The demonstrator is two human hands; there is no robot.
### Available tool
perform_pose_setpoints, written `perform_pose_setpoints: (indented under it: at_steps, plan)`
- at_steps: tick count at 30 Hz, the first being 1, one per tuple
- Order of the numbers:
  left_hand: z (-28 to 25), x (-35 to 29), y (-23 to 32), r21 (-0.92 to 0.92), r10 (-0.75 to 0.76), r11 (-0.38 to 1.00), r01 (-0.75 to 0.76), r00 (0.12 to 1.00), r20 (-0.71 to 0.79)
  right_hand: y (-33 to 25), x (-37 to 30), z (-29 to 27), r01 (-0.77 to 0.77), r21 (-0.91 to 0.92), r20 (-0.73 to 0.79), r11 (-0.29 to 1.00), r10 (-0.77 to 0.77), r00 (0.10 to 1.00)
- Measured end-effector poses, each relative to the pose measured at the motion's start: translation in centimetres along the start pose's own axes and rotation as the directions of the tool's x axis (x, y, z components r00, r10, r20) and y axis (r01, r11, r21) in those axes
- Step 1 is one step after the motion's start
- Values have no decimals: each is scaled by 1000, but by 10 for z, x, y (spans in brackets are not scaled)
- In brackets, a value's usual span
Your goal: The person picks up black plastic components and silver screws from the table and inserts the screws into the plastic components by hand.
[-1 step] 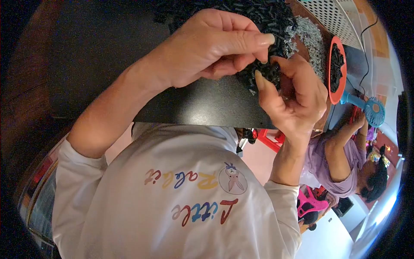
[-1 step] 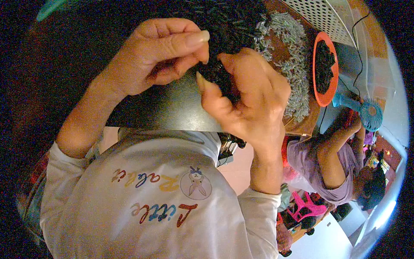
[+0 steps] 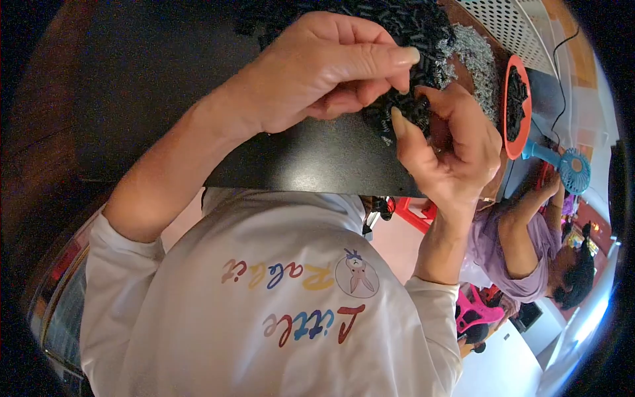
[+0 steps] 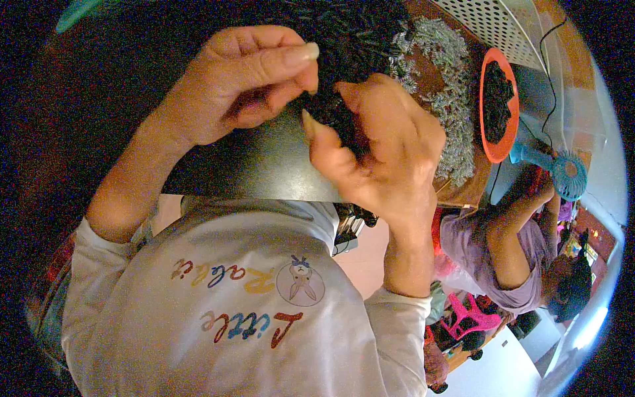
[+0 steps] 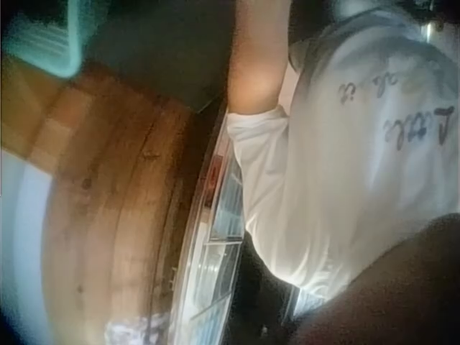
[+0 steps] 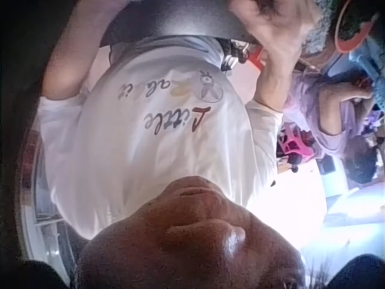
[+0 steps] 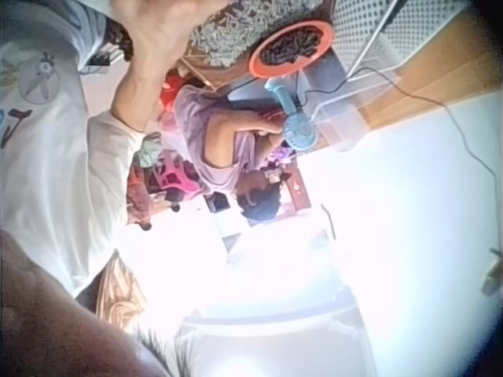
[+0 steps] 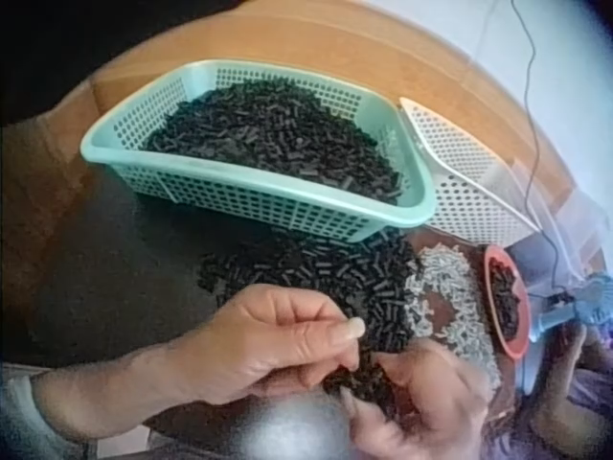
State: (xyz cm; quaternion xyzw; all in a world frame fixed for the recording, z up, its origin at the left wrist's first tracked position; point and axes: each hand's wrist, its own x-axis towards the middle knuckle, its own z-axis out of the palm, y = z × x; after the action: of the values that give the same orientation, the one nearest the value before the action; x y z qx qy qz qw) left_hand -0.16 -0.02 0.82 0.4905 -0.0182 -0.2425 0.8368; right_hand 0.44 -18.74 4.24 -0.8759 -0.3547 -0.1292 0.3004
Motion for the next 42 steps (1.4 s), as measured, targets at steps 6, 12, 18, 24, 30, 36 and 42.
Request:
perform_pose_setpoints:
  at_steps: [6, 12, 18, 24, 30, 36, 42]
  plan:
    - [-2, 0, -1, 43, -6, 999, 12, 990, -142, 8, -8, 1, -82, 35, 5, 996, 82, 997]
    - [0, 2, -4, 27, -2, 1000, 5, 991, -133, 11, -17, -7, -118, 15, -8, 993, 118, 993]
    - [-3, 5, 1, 44, 34, 999, -31, 996, -81, 62, -28, -36, -357, -38, -221, 933, 340, 914]
    - [1, -4, 0, 83, 89, 994, -73, 972, -220, 155, -32, -97, -456, -58, -296, 888, 421, 857]
    - [-3, 0, 7, 77, 181, 983, -169, 965, -188, 183, -37, -122, -517, -113, -191, 848, 492, 849]
    - [-25, 30, 9, -219, 747, 646, -731, 548, 375, 111, -13, -83, -491, 79, -79, 867, 497, 864]
    - [-15, 0, 27, 80, 324, 946, -314, 905, -276, 61, 12, -32, -105, 69, 180, 992, 91, 980]
